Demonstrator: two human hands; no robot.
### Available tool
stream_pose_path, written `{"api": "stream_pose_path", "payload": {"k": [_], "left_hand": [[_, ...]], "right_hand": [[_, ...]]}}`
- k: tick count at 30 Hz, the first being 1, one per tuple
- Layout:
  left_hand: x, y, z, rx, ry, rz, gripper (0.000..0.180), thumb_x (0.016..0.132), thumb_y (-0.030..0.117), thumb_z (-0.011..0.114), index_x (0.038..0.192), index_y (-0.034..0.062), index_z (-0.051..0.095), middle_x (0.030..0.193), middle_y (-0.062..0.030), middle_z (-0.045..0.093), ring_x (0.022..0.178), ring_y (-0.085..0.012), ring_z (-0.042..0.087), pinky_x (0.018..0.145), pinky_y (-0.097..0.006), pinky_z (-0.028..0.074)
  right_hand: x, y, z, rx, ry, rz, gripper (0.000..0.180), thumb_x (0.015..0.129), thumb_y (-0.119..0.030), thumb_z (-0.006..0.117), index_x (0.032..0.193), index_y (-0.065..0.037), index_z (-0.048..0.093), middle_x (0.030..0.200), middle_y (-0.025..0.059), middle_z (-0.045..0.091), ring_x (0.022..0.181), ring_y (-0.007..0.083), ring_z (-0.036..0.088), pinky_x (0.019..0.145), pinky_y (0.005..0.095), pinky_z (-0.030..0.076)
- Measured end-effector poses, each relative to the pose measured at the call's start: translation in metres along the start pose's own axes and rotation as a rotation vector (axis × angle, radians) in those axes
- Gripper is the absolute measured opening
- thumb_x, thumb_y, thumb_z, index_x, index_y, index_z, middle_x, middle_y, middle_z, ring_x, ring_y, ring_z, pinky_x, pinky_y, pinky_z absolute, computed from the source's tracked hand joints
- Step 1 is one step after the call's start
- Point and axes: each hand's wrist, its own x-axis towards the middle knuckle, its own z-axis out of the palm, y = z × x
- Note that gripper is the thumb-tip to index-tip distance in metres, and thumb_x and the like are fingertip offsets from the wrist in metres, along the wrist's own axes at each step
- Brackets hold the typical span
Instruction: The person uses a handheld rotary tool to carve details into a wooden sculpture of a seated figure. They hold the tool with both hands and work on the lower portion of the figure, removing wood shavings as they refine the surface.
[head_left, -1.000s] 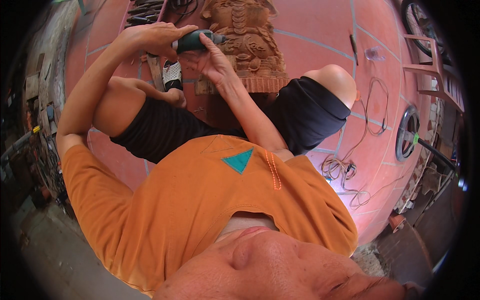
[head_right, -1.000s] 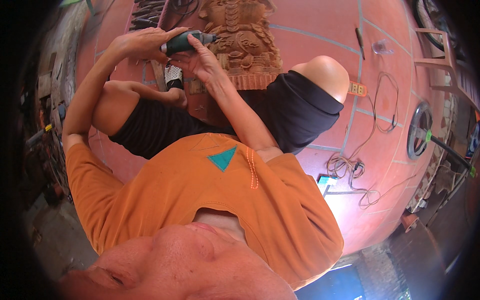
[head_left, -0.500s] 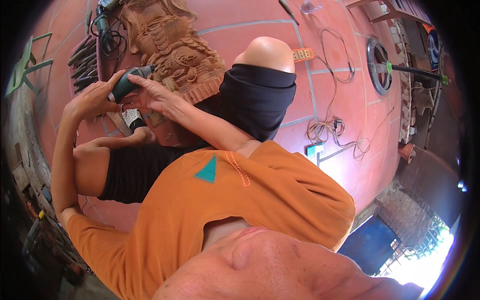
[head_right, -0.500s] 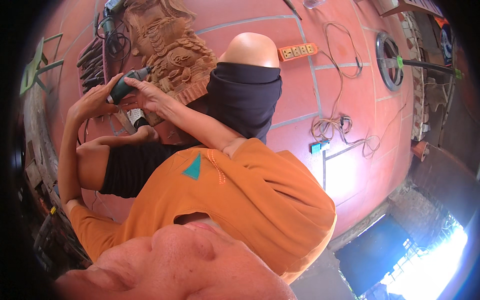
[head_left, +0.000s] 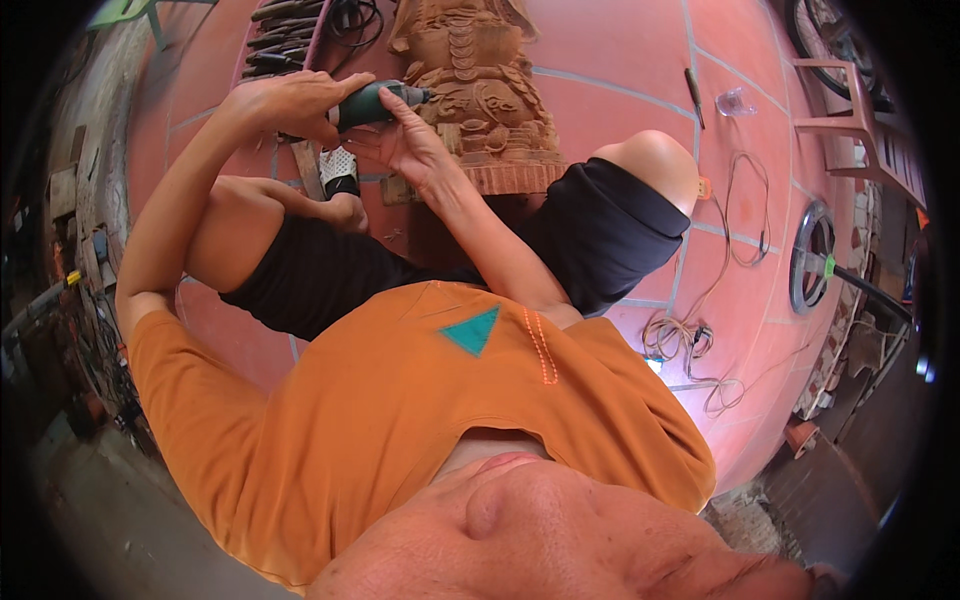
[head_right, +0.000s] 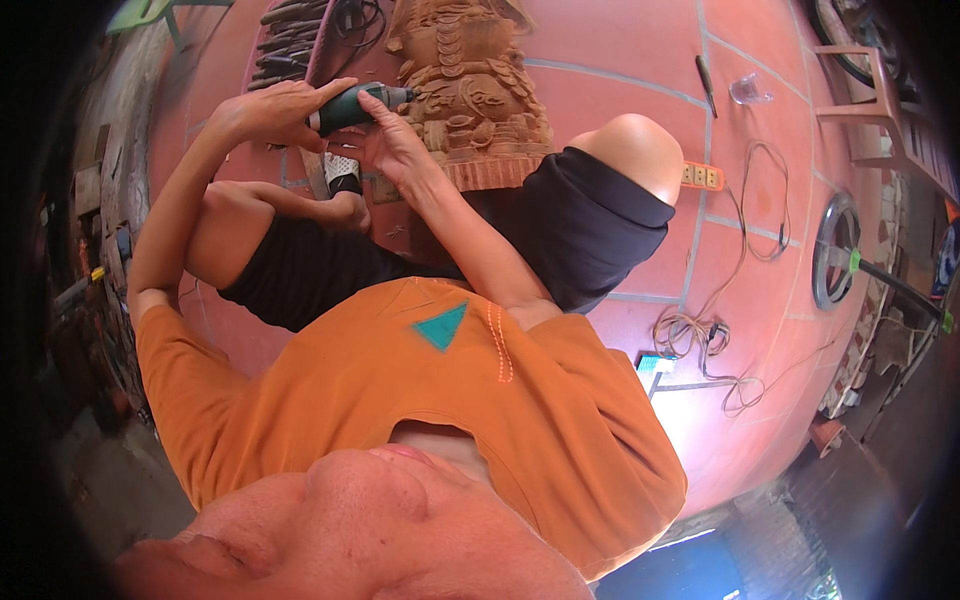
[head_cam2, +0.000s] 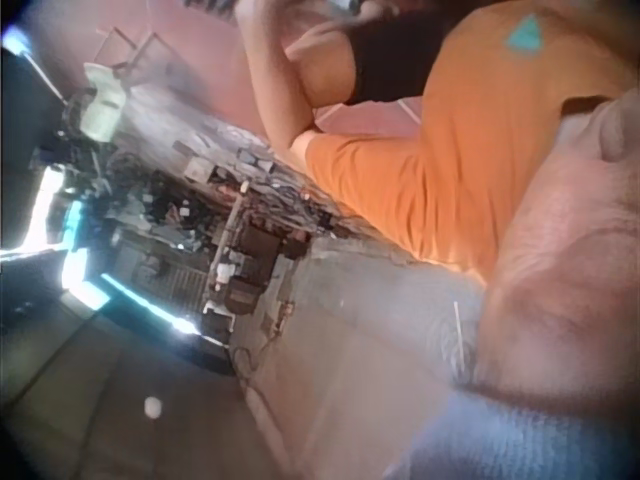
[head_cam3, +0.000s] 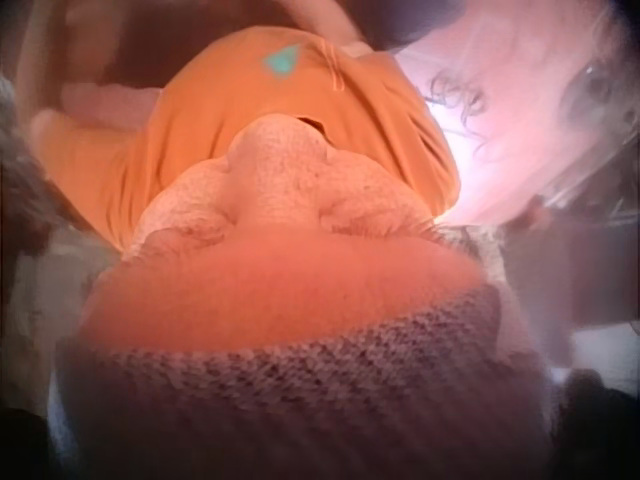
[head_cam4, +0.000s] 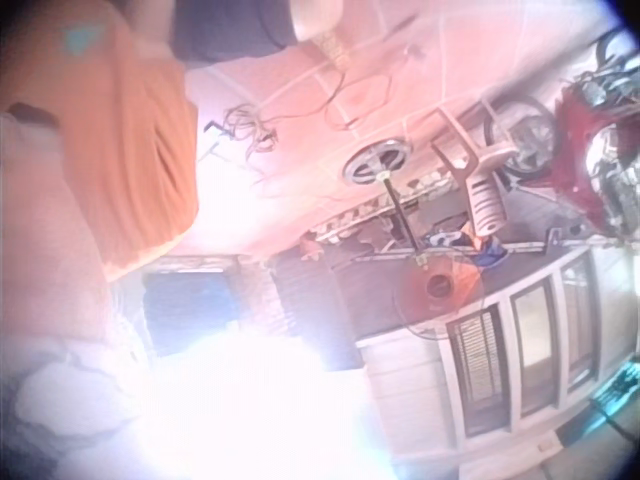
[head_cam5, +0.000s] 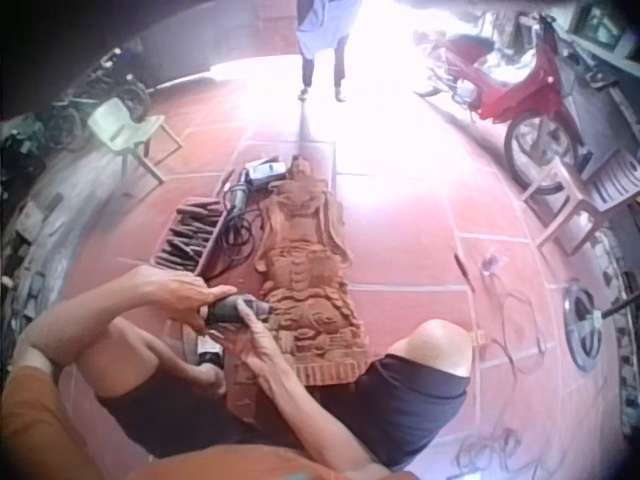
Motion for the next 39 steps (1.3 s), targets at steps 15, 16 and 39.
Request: {"api": "stream_pose_path", "payload": {"k": [15,16,39], "left_hand": [[-0.004,-0.01,0.013,0.038,0.026,-0.019,0.093,0.066,0.018,0.072,0.145,0.0098,0.024,0.073,-0.0193,0.065,0.075,-0.0348,0.067,0.068,-0.04,0.053],[-0.004,-0.009,0.011,0.025,0.006,-0.024,0.093,0.066,0.018,0.072,0.146,0.0101,0.024,0.073,-0.0189,0.065,0.074,-0.0347,0.067,0.067,-0.04,0.053],[-0.007,-0.006,-0.002,0.007,-0.067,0.018,0.095,0.066,0.03,0.077,0.144,0.0064,0.028,0.08,-0.0206,0.067,0.083,-0.0362,0.065,0.076,-0.04,0.051]], "right_hand": [[-0.005,0.008,0.003,-0.029,0.012,0.064,0.05,0.085,-0.039,0.07,0.121,-0.011,0.05,0.112,0.0097,0.062,0.105,0.0318,0.063,0.088,0.0496,0.054],[-0.004,0.008,0.001,-0.025,0.022,0.054,0.05,0.085,-0.039,0.07,0.121,-0.011,0.05,0.112,0.0096,0.062,0.105,0.0317,0.063,0.088,0.0493,0.054],[-0.012,0.01,0.008,0.015,0.026,0.099,0.046,0.091,-0.04,0.062,0.124,-0.01,0.051,0.113,0.0142,0.063,0.104,0.0301,0.062,0.089,0.0493,0.053]]}}
